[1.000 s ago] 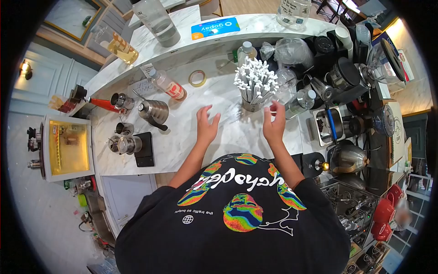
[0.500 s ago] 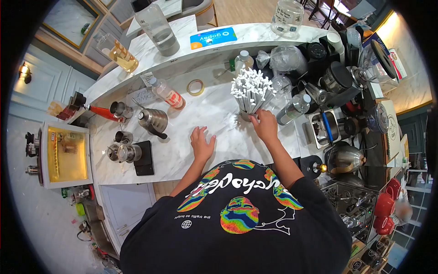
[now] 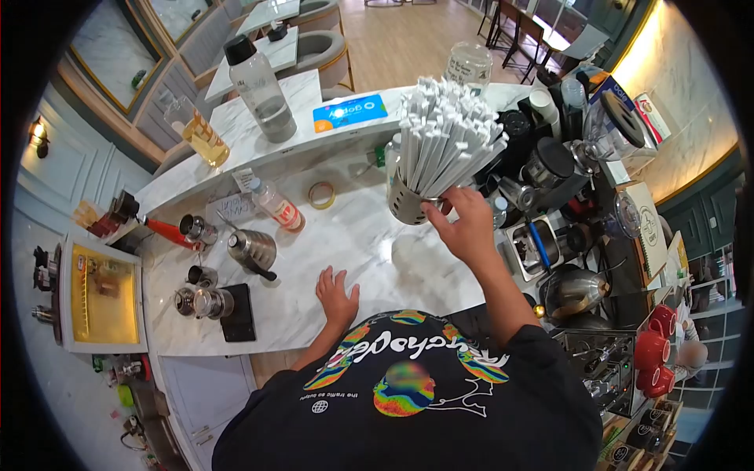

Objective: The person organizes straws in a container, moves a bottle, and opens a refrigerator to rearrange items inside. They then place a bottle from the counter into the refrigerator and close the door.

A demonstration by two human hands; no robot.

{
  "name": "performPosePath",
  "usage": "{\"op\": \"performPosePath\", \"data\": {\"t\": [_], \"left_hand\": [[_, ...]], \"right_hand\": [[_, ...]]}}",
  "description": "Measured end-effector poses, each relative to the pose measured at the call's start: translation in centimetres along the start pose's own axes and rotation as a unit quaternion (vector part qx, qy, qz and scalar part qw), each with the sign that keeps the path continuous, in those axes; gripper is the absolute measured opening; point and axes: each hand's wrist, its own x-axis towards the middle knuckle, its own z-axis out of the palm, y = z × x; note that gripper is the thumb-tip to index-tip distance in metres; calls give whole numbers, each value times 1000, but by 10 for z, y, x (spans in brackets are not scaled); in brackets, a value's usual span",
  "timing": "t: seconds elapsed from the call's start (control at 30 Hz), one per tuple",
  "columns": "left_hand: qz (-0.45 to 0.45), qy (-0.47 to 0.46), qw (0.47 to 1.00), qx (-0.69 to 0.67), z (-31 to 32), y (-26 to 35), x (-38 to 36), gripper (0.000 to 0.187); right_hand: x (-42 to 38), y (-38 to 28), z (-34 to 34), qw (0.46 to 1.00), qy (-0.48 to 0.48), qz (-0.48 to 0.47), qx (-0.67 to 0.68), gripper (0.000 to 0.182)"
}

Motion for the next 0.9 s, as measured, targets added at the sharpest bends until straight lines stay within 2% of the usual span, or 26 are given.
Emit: {"op": "performPosePath", "data": {"t": [0.23, 0.37, 0.4, 0.5, 0.73, 0.87, 0.9], "left_hand": [[10, 24, 1000, 13, 1, 1, 2, 52], [9, 27, 999, 16, 0, 1, 1, 52], [8, 26, 1000, 16, 0, 1, 1, 52], [3, 14, 1000, 16, -2, 5, 3, 52], [-4, -8, 1000, 29, -7, 11, 7, 51], [-14, -26, 999, 39, -10, 16, 10, 52], [-18, -32, 998, 42, -10, 16, 12, 52]], "right_hand": [[91, -2, -72, 998, 58, -11, -19, 28], [141, 6, -115, 996, 73, 55, -22, 29], [155, 23, -119, 992, 111, 4, -67, 31], [187, 35, -141, 983, 115, 52, -135, 35], [246, 126, -154, 970, 155, 99, -162, 45], [269, 163, -150, 964, 144, 118, -191, 45], [274, 176, -147, 964, 147, 99, -200, 44]]}}
